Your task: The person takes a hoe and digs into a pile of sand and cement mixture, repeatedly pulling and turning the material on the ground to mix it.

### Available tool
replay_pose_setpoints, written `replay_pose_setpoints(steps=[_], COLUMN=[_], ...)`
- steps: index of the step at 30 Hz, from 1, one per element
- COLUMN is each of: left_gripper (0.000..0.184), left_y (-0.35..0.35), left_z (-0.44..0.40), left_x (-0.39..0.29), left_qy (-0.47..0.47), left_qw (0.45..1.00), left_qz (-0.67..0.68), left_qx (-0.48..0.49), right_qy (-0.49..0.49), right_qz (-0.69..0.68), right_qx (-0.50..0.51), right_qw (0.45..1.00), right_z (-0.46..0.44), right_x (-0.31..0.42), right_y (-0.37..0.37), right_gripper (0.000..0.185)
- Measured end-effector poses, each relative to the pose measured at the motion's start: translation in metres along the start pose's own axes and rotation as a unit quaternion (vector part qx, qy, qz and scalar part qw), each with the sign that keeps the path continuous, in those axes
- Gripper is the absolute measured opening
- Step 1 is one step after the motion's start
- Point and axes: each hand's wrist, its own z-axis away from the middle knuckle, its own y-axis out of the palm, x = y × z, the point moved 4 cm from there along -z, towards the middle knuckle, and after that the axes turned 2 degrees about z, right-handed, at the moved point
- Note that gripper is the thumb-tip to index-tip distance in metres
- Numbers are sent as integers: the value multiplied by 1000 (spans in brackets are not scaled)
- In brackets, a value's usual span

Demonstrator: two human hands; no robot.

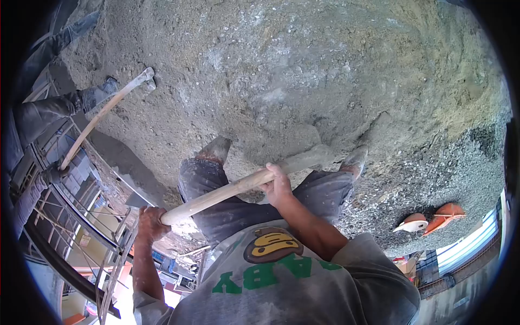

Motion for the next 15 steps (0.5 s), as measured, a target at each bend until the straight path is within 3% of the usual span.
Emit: replay_pose_setpoints(steps=[3, 5, 7, 9, 13, 15], left_gripper=[20, 19, 20, 29, 46, 52], left_y=[-8, -27, -57, -73, -84, -81], left_z=[-30, -63, -98, -115, -91, -67], left_x=[41, 35, -14, -80, -219, -268], left_qy=[-34, 1, 32, 121, 268, 329], left_qw=[992, 981, 977, 957, 938, 922], left_qz=[-30, -11, 8, 40, 127, 178], left_qx=[-118, -192, -212, -259, -178, -105], right_qy=[27, 9, -56, -159, -367, -394], right_qz=[3, -3, -4, 0, -129, -190], right_qx=[63, 81, 86, 63, 3, -25], right_qw=[998, 997, 995, 985, 921, 899], right_z=[21, 30, 39, 44, 84, 113], right_x=[1, 10, 56, 124, 261, 315], right_y=[14, 18, 5, -22, -78, -111], right_gripper=[30, 30, 29, 27, 23, 16])
